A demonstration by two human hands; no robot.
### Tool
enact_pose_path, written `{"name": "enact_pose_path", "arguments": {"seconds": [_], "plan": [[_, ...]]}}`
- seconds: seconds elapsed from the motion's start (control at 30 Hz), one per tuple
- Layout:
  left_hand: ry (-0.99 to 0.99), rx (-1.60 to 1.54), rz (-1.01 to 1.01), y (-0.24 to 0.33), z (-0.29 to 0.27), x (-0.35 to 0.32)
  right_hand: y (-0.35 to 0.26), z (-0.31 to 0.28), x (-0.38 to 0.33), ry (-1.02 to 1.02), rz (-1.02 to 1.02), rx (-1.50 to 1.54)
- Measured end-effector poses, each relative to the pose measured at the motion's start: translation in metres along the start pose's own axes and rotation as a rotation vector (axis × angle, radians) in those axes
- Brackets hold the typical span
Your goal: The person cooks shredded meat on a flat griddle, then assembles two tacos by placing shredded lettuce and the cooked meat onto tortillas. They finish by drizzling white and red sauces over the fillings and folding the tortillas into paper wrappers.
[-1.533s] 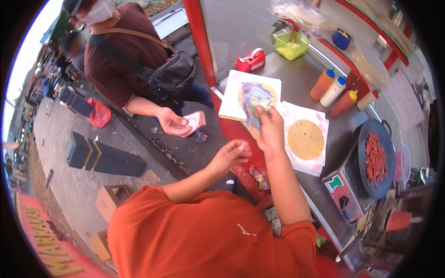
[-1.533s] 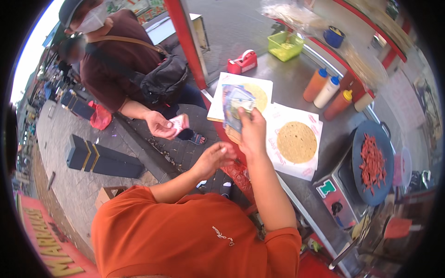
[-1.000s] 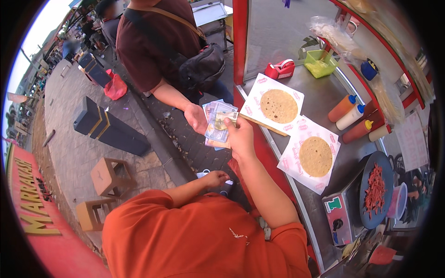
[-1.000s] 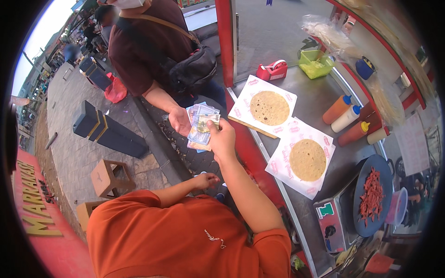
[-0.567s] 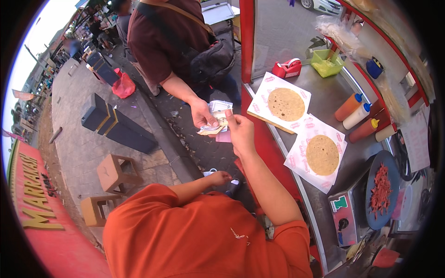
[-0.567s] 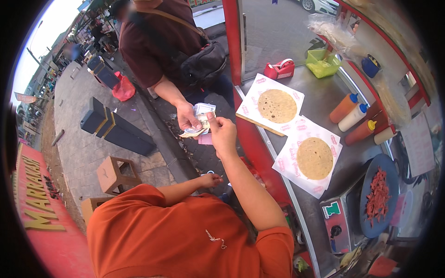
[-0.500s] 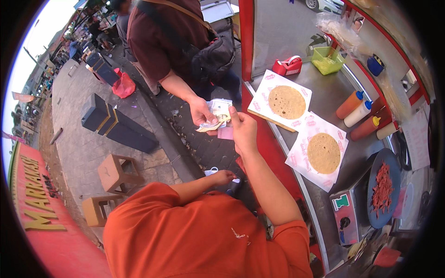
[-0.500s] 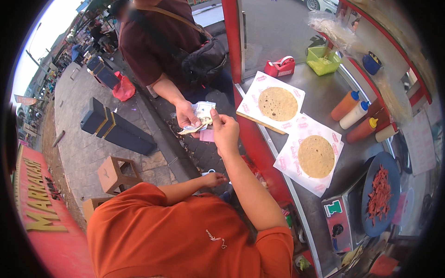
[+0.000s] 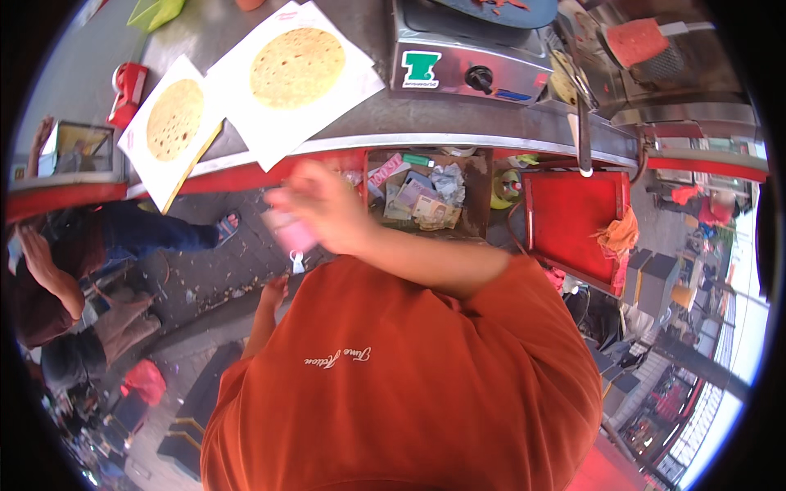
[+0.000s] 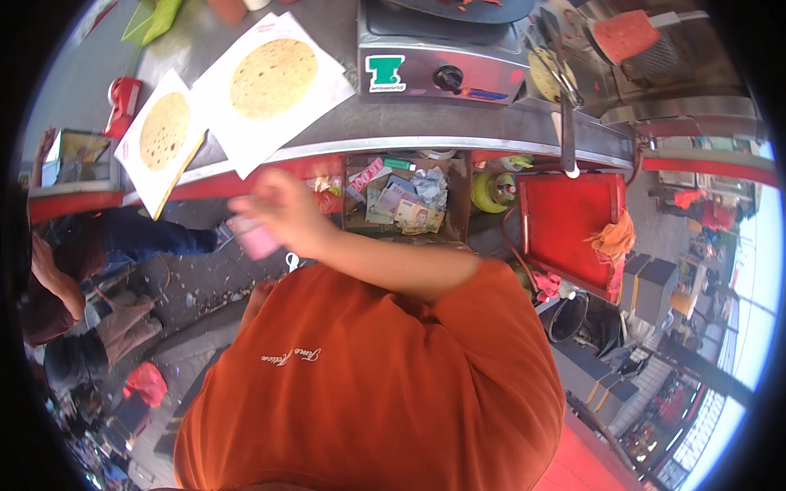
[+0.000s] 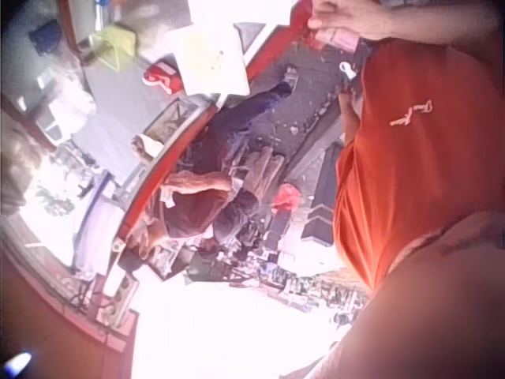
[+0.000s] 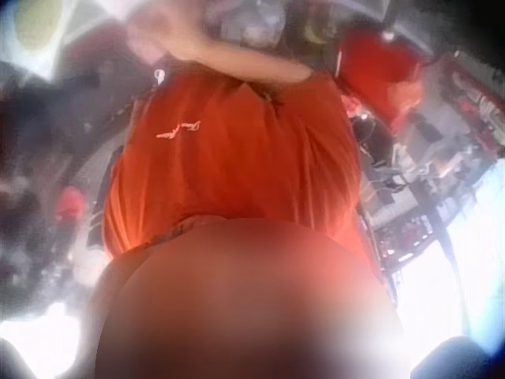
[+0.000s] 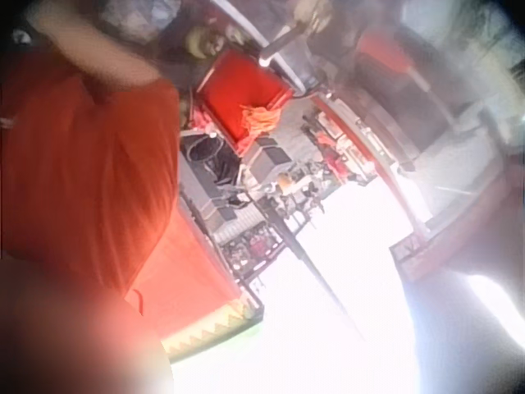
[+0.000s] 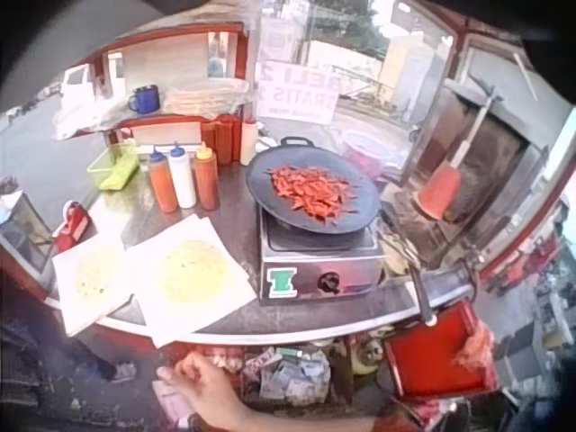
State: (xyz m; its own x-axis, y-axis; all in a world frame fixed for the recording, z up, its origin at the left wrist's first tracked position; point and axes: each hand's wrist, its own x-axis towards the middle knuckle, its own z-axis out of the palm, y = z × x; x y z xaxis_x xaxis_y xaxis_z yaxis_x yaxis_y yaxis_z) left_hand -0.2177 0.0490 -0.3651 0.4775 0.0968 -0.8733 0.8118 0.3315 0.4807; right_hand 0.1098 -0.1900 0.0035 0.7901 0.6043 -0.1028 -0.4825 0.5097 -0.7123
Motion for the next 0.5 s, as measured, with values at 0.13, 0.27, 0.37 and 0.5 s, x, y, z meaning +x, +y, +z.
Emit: {"name": "enact_pose_path", "arguments": {"seconds": [0.13, 0.27, 0.37, 0.5], "plan": [[0.096, 0.535, -0.243, -0.038, -0.048, -0.017, -0.056, -0.133, -0.068, 0.773, 0.112, -0.250], [-0.099, 1.221, -0.208, 0.009, -0.070, 0.010, -0.066, -0.200, -0.084, 1.028, -0.179, -0.233], [-0.274, 1.714, 0.317, 0.085, -0.045, 0.056, -0.050, -0.210, -0.072, 0.972, -0.349, -0.356], [-0.012, 1.087, 0.350, 0.197, 0.057, 0.103, -0.045, -0.217, -0.052, 0.932, -0.391, -0.244]]}}
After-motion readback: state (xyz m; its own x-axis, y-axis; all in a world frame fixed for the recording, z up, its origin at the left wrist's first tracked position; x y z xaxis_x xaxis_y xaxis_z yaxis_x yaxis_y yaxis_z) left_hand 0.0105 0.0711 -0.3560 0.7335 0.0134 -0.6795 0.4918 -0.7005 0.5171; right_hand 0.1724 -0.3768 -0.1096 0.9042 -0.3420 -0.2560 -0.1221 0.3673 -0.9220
